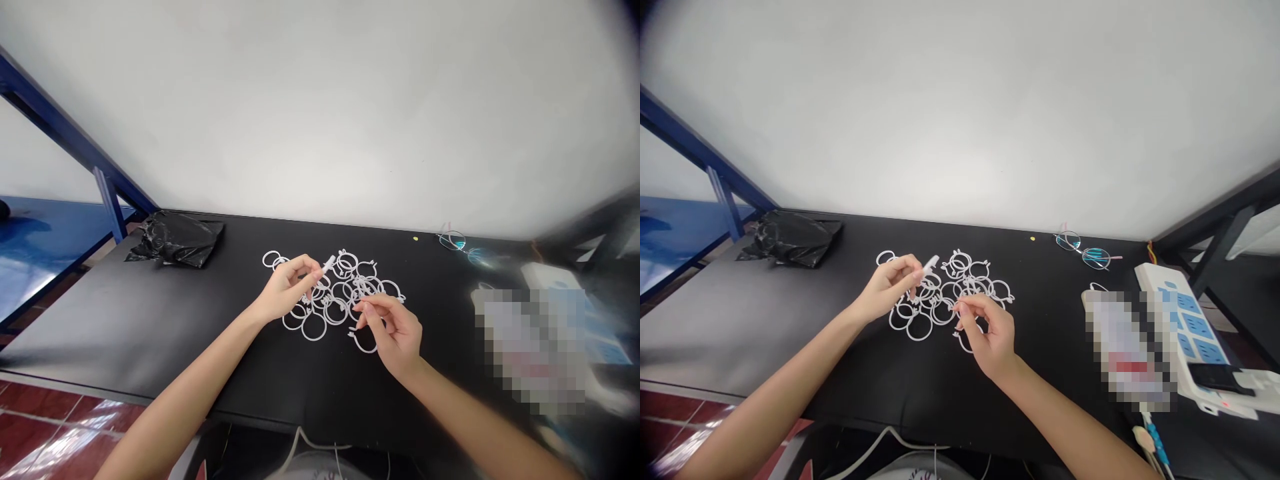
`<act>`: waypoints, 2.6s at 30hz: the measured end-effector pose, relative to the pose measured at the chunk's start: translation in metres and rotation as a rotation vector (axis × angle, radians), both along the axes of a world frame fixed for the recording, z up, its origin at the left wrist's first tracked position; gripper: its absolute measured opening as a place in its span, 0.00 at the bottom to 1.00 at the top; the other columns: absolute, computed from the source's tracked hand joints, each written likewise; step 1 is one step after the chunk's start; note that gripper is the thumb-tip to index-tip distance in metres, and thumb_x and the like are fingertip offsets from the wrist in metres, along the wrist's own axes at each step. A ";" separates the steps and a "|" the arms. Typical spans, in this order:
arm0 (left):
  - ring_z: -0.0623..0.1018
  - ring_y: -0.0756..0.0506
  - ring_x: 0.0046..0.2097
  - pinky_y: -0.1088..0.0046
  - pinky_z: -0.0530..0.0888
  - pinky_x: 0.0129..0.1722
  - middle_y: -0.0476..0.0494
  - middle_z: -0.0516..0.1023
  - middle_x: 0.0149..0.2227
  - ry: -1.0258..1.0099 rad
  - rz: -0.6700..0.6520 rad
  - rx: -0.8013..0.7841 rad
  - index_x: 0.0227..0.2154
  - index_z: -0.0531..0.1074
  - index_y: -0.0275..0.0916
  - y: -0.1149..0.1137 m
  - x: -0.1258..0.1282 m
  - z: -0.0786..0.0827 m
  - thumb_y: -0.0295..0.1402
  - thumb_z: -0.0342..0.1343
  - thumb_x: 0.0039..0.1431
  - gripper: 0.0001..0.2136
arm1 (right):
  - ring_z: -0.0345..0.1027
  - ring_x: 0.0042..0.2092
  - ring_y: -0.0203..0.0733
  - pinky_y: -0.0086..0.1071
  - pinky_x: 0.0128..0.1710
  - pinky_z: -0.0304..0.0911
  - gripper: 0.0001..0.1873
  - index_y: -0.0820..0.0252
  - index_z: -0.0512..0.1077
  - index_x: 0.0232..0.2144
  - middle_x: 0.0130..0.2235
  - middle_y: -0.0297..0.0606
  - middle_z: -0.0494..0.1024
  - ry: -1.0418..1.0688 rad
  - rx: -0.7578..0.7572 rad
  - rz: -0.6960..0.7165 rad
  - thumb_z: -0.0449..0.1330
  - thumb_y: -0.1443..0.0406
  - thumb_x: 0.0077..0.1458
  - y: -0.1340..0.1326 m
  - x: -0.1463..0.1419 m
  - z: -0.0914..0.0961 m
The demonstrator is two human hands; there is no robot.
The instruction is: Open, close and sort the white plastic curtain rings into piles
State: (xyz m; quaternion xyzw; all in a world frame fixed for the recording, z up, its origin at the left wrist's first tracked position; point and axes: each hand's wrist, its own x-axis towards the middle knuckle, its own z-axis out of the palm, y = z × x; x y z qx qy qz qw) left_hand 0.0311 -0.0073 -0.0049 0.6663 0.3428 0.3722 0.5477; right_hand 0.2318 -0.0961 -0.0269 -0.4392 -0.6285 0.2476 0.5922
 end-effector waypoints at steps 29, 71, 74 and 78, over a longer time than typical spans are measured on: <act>0.68 0.51 0.29 0.75 0.66 0.28 0.45 0.69 0.29 0.185 -0.022 0.711 0.32 0.66 0.37 -0.040 0.024 -0.006 0.34 0.44 0.68 0.11 | 0.74 0.30 0.39 0.33 0.31 0.72 0.14 0.56 0.75 0.39 0.31 0.36 0.80 -0.159 0.177 0.079 0.62 0.77 0.54 -0.004 -0.012 0.007; 0.72 0.41 0.47 0.59 0.69 0.51 0.41 0.73 0.43 0.593 0.293 0.572 0.39 0.72 0.40 0.044 -0.050 -0.014 0.36 0.54 0.60 0.08 | 0.75 0.35 0.41 0.34 0.31 0.73 0.14 0.55 0.75 0.42 0.36 0.38 0.80 -0.122 0.047 0.058 0.58 0.75 0.58 -0.001 -0.004 0.003; 0.72 0.43 0.51 0.61 0.69 0.54 0.42 0.73 0.47 0.435 -0.045 0.499 0.42 0.71 0.40 0.026 -0.030 -0.003 0.28 0.52 0.58 0.09 | 0.76 0.36 0.40 0.34 0.32 0.73 0.14 0.56 0.75 0.41 0.37 0.38 0.80 -0.123 0.045 0.057 0.57 0.76 0.58 -0.001 -0.005 0.004; 0.73 0.42 0.52 0.61 0.70 0.54 0.40 0.72 0.50 0.436 -0.161 0.450 0.42 0.73 0.40 0.012 -0.013 -0.004 0.27 0.55 0.57 0.10 | 0.76 0.36 0.40 0.33 0.33 0.74 0.13 0.56 0.75 0.41 0.37 0.38 0.80 -0.127 0.043 0.051 0.57 0.76 0.58 0.000 -0.005 0.005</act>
